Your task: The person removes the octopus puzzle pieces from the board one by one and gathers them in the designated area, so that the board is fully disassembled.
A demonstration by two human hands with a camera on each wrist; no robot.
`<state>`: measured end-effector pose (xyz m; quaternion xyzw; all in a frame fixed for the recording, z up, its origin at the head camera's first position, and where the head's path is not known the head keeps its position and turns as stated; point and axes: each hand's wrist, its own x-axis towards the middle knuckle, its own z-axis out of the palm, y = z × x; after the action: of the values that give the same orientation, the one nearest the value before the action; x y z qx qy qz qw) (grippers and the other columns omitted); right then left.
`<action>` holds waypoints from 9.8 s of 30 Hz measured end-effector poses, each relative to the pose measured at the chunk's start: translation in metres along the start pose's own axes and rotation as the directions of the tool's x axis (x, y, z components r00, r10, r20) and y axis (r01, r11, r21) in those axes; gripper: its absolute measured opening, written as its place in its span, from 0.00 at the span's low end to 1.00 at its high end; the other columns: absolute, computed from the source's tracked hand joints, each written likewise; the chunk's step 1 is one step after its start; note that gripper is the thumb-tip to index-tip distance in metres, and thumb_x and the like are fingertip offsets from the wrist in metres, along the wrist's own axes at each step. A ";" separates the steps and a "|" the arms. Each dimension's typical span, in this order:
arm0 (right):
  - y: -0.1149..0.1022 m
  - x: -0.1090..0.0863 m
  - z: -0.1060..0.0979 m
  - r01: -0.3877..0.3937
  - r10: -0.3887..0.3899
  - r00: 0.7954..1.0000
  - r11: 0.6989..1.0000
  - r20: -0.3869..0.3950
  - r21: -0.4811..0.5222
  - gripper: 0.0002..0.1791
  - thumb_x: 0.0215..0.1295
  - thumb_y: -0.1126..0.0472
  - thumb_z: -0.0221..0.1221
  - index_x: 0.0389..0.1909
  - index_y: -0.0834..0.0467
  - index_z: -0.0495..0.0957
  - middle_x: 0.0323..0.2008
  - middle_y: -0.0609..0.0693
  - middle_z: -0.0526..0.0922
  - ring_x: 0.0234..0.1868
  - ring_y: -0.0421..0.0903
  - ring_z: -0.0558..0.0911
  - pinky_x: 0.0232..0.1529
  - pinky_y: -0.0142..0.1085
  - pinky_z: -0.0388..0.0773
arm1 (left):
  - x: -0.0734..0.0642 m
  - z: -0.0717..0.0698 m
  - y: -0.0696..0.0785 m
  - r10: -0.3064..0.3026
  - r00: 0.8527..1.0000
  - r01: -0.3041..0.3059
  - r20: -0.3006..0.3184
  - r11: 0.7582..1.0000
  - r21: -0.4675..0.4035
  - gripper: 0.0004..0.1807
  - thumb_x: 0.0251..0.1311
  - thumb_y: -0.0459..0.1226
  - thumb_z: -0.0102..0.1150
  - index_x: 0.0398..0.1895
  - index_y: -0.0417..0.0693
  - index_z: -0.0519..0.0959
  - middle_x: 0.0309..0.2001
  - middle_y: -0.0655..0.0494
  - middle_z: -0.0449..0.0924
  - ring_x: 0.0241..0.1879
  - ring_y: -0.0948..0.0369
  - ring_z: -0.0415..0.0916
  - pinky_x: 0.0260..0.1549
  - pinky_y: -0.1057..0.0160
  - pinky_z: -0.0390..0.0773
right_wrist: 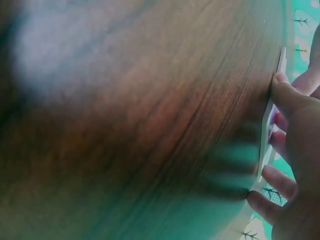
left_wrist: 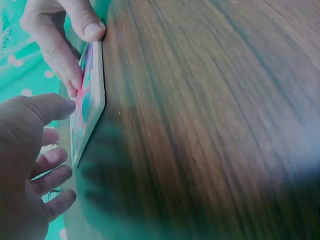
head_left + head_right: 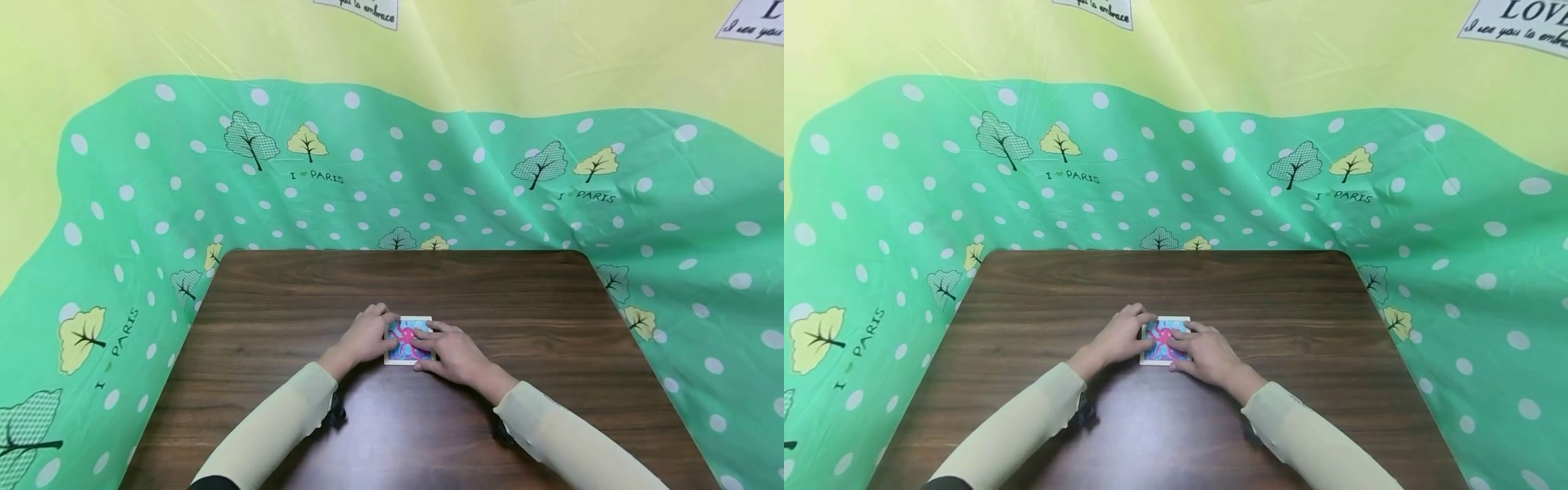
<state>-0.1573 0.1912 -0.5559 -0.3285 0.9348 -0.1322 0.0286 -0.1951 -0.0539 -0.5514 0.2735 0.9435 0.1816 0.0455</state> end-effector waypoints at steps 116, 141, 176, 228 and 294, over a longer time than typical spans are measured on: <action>-0.004 0.002 -0.001 0.088 -0.081 0.994 0.992 0.075 -0.094 0.31 0.72 0.37 0.57 0.73 0.40 0.71 0.77 0.48 0.67 0.72 0.61 0.67 0.69 0.61 0.66 | 0.027 -0.009 0.000 -0.120 0.993 0.121 0.022 0.946 -0.299 0.08 0.67 0.32 0.62 0.45 0.45 0.87 0.38 0.54 0.87 0.38 0.60 0.80 0.44 0.58 0.82; -0.008 0.001 -0.003 0.040 -0.031 0.994 0.996 0.108 -0.082 0.31 0.72 0.37 0.57 0.74 0.38 0.70 0.77 0.47 0.65 0.75 0.63 0.64 0.71 0.62 0.64 | -0.010 -0.038 -0.053 -0.303 0.952 0.213 -0.052 0.770 -0.601 0.04 0.66 0.33 0.66 0.39 0.43 0.89 0.31 0.53 0.87 0.27 0.56 0.83 0.27 0.61 0.84; -0.006 -0.003 0.000 0.049 -0.046 0.997 0.998 0.064 -0.045 0.32 0.71 0.39 0.59 0.74 0.40 0.70 0.76 0.49 0.67 0.75 0.64 0.64 0.69 0.64 0.65 | -0.078 -0.076 -0.156 -0.483 0.871 0.440 -0.090 0.848 -0.297 0.04 0.65 0.32 0.65 0.37 0.42 0.88 0.37 0.49 0.88 0.43 0.50 0.81 0.48 0.46 0.79; -0.001 -0.003 -0.005 -0.005 0.005 0.998 1.000 0.067 -0.007 0.31 0.64 0.38 0.66 0.66 0.45 0.79 0.71 0.51 0.72 0.74 0.57 0.68 0.72 0.58 0.65 | -0.034 -0.053 -0.074 -0.243 0.956 0.236 -0.163 0.970 -0.056 0.06 0.68 0.39 0.61 0.39 0.49 0.86 0.39 0.53 0.85 0.40 0.54 0.83 0.41 0.51 0.82; 0.008 -0.021 -0.004 0.060 -0.060 0.997 0.998 0.042 0.001 0.29 0.70 0.41 0.62 0.68 0.50 0.78 0.71 0.52 0.74 0.74 0.54 0.70 0.71 0.54 0.67 | 0.028 -0.001 0.025 -0.285 0.955 0.296 0.083 0.935 -0.197 0.15 0.64 0.44 0.67 0.22 0.51 0.77 0.26 0.58 0.75 0.26 0.62 0.72 0.26 0.65 0.72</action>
<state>-0.1465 0.2114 -0.5547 -0.3593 0.9236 -0.1259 0.0439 -0.2064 -0.0193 -0.5406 0.1296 0.9479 0.2628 0.1252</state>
